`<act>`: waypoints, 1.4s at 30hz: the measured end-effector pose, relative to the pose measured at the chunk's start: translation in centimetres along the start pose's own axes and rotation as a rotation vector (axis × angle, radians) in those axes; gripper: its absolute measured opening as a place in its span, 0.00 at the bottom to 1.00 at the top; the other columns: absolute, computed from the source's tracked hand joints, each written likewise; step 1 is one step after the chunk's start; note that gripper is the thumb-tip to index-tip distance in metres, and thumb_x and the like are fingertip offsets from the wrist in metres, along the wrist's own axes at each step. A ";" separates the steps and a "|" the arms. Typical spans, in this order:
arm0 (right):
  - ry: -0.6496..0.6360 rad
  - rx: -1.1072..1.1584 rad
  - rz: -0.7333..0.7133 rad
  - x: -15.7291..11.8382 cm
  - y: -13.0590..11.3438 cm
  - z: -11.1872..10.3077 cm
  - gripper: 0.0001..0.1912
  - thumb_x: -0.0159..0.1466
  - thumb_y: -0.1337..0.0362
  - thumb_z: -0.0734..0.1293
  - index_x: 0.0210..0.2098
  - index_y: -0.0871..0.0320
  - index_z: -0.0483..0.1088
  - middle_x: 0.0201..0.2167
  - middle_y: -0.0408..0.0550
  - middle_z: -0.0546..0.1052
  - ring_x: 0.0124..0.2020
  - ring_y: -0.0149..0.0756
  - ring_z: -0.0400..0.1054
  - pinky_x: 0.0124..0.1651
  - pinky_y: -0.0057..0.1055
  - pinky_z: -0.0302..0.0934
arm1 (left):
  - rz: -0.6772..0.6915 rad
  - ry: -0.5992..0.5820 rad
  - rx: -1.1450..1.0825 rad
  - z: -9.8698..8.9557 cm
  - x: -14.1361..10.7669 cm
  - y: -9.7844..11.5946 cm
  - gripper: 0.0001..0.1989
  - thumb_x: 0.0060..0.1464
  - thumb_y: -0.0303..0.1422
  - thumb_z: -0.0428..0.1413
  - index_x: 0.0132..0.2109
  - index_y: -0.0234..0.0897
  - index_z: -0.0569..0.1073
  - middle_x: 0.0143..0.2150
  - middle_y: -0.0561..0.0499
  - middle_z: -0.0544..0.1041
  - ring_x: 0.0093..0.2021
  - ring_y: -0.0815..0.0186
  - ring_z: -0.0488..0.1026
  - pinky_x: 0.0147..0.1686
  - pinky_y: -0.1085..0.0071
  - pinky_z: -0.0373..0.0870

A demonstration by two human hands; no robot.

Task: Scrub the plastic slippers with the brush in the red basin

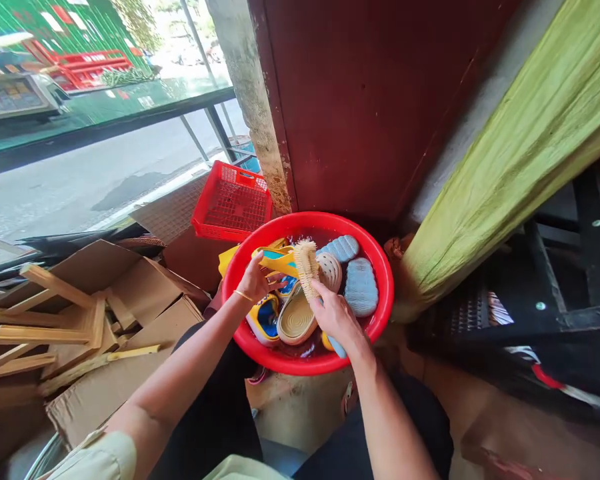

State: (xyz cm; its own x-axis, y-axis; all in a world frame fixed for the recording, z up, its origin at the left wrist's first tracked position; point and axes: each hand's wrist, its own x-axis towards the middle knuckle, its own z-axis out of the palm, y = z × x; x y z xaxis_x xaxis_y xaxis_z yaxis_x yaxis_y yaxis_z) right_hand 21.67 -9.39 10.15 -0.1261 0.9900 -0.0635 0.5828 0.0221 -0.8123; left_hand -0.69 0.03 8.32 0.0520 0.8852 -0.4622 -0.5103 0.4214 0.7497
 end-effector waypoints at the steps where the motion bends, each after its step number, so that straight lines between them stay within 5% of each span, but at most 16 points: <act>1: -0.018 -0.056 -0.023 -0.7 -0.1 -0.4 0.25 0.70 0.60 0.63 0.66 0.52 0.71 0.53 0.52 0.82 0.50 0.45 0.79 0.49 0.34 0.72 | -0.011 0.025 0.010 -0.3 0.3 0.1 0.18 0.52 0.46 0.66 0.42 0.38 0.76 0.36 0.45 0.79 0.37 0.56 0.81 0.39 0.57 0.82; 6: -0.118 -0.199 -0.050 -3.2 -0.7 -2.2 0.27 0.71 0.62 0.62 0.68 0.47 0.68 0.62 0.47 0.77 0.61 0.46 0.73 0.57 0.37 0.69 | -0.014 0.134 0.042 -0.8 2.2 0.7 0.08 0.49 0.27 0.65 0.35 0.34 0.73 0.30 0.49 0.77 0.30 0.63 0.78 0.37 0.62 0.82; 11: 0.016 -0.442 0.047 -1.3 -0.9 -1.8 0.28 0.73 0.63 0.59 0.72 0.48 0.64 0.49 0.52 0.84 0.48 0.50 0.80 0.48 0.38 0.71 | 0.001 0.003 0.057 -0.8 1.6 0.6 0.09 0.44 0.21 0.62 0.36 0.31 0.74 0.28 0.48 0.79 0.28 0.64 0.78 0.36 0.64 0.82; 15: 0.133 -0.533 0.102 1.3 -1.0 -1.8 0.29 0.74 0.61 0.59 0.73 0.51 0.62 0.45 0.55 0.85 0.43 0.52 0.80 0.44 0.39 0.70 | 0.009 -0.065 0.010 -0.6 0.7 0.4 0.10 0.45 0.21 0.64 0.38 0.31 0.76 0.31 0.47 0.81 0.30 0.63 0.80 0.35 0.66 0.82; 18: 0.216 -0.484 0.113 2.0 -0.9 -1.7 0.29 0.74 0.60 0.58 0.73 0.55 0.61 0.45 0.57 0.85 0.43 0.51 0.80 0.43 0.38 0.70 | -0.016 0.028 -0.125 -0.4 0.5 0.1 0.10 0.50 0.23 0.64 0.41 0.32 0.76 0.30 0.50 0.80 0.28 0.65 0.79 0.34 0.68 0.82; 25: -0.050 -0.482 0.082 -0.9 0.4 -1.7 0.26 0.73 0.61 0.59 0.69 0.48 0.68 0.46 0.52 0.85 0.46 0.49 0.80 0.47 0.38 0.70 | -0.017 0.075 -0.244 -0.9 1.0 -0.3 0.17 0.57 0.38 0.64 0.52 0.39 0.76 0.35 0.49 0.82 0.38 0.60 0.82 0.41 0.62 0.83; 31: -0.001 -0.477 0.098 -2.2 0.9 -2.5 0.26 0.73 0.59 0.59 0.69 0.49 0.67 0.48 0.52 0.84 0.48 0.49 0.80 0.48 0.38 0.70 | -0.021 0.073 -0.299 -0.3 2.0 -0.4 0.19 0.59 0.41 0.62 0.54 0.38 0.75 0.41 0.44 0.82 0.46 0.55 0.82 0.44 0.59 0.83; 38: 0.130 -0.558 0.063 0.2 -1.0 2.3 0.31 0.75 0.63 0.54 0.76 0.59 0.53 0.48 0.62 0.82 0.44 0.49 0.80 0.44 0.38 0.72 | -0.131 0.041 -0.477 0.5 0.8 -1.3 0.19 0.54 0.24 0.56 0.54 0.34 0.75 0.38 0.46 0.83 0.40 0.60 0.83 0.42 0.63 0.84; 42: 0.045 -0.761 0.017 -0.1 -2.3 6.0 0.34 0.73 0.67 0.56 0.77 0.56 0.50 0.42 0.61 0.81 0.34 0.44 0.79 0.35 0.32 0.70 | -0.134 0.092 -0.502 0.3 0.8 -1.3 0.17 0.54 0.24 0.55 0.51 0.34 0.77 0.35 0.48 0.83 0.35 0.63 0.82 0.40 0.67 0.83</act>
State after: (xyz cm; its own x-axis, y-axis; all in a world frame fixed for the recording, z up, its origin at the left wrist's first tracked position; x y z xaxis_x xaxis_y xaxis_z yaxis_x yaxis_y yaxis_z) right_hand 15.50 -10.38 8.57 -0.0885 0.9954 -0.0357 0.9791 0.0803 -0.1871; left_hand 0.32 0.22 7.11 0.0809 0.7999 -0.5947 -0.8537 0.3635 0.3728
